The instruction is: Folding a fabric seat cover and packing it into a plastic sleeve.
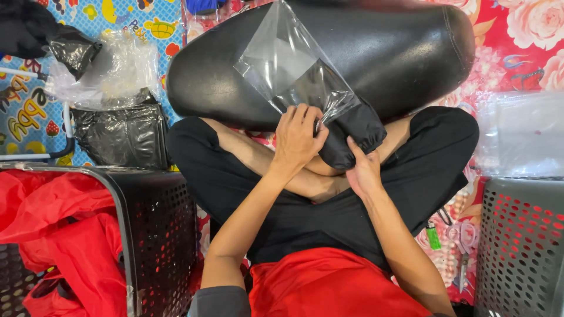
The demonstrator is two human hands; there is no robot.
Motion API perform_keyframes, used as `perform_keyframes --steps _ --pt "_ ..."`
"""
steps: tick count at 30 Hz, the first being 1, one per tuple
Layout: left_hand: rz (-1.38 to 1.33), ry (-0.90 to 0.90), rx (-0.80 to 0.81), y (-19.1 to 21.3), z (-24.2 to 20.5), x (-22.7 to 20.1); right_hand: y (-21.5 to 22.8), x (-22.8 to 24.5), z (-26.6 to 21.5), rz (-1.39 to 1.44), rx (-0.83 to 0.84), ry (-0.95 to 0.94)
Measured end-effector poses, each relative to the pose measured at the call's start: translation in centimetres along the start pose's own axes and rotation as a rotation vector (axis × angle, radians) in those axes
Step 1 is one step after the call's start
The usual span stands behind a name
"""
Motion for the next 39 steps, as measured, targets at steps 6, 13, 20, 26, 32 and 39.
perform_keyframes --steps 6,13,20,26,32,39 --pt "-0.060 -0.045 -0.138 1.0 -0.3 -0.8 -2.8 2.0 -1.3 -0.191 -0.052 0.032" --pt "-0.138 -0.116 -0.191 2.3 2.4 -2.8 -0.5 0.1 -0.4 -0.159 -0.073 0.084" --pt "-0.172 -0.083 -0.128 1.9 2.6 -2.8 2.7 -0.8 1.0 -0.092 -0.085 0.219" --pt "-0.118 0.016 -0.023 1.2 0.6 -1.7 4.5 -2.1 1.9 -0.117 -0.069 0.257" --pt "-0.223 0.155 0.035 1.9 -2.6 -1.4 4.0 -1.4 1.6 0.004 -0.020 0.244" --pt "-0.187 0.242 0.049 1.1 -2.3 -2.3 5.7 -4.4 2.6 -0.299 -0.118 0.337"
Point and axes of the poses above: each hand's wrist, its own z-axis towards the middle knuckle, its own y-axis out of the back of the hand, x = y × z, the point moved 8 cm from there along z, towards the middle knuckle, and after that the axes turned 10 degrees about -y, right-handed, at the moved point
